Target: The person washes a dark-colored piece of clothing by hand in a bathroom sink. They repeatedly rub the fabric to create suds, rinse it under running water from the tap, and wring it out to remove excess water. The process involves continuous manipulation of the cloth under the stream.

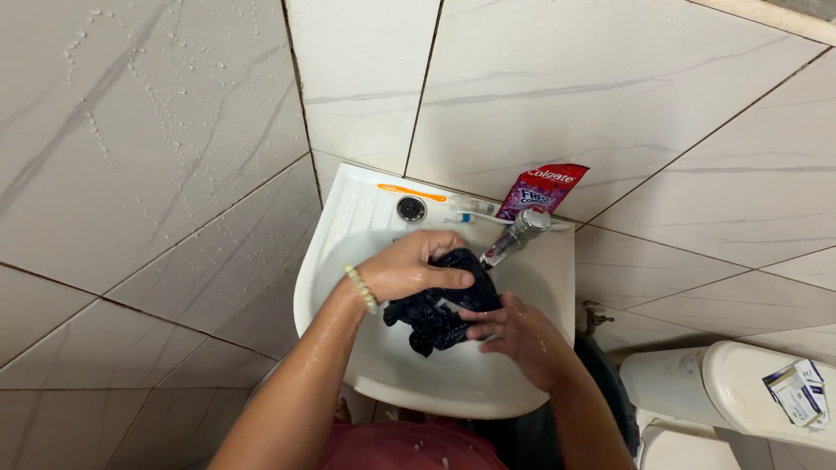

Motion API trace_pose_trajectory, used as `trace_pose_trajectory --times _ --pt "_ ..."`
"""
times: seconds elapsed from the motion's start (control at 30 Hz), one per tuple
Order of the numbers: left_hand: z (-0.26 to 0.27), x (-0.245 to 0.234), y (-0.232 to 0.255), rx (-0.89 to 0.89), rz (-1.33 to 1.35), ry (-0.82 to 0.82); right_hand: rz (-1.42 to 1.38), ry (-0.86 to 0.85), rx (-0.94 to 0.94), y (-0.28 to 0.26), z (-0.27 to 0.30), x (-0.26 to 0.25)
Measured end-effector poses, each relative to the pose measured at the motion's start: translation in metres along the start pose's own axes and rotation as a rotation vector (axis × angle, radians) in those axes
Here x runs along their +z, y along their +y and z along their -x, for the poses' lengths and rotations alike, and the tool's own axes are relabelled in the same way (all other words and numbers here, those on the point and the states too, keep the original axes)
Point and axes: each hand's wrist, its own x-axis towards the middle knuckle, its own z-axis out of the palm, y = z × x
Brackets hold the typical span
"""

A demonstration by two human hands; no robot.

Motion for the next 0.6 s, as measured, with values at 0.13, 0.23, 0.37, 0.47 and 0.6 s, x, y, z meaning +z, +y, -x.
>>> trace_pose_trajectory --times 0.13,0.23,0.37,0.47,0.6 --pt "-0.023 0.011 -0.060 -0.025 -0.556 0.122 0.906 0.407 -0.068 -0.021 -0.012 -0.008" --pt "-0.054 0.031 -0.088 -0.160 -0.543 0.157 1.302 0.662 -0.560 -0.061 -0.014 0.000" --pt "-0.072 0.039 -0.086 -0.239 -0.440 0.205 1.699 0.529 -0.755 -0.105 -0.026 0.020" --pt "-0.074 0.046 -0.091 -0.082 -0.833 0.324 1.606 0.522 -0.684 -0.109 -0.032 0.016" --pt "-0.070 0.070 -0.115 0.050 -0.325 0.756 0.716 0.848 -0.762 -0.036 -0.052 -0.019"
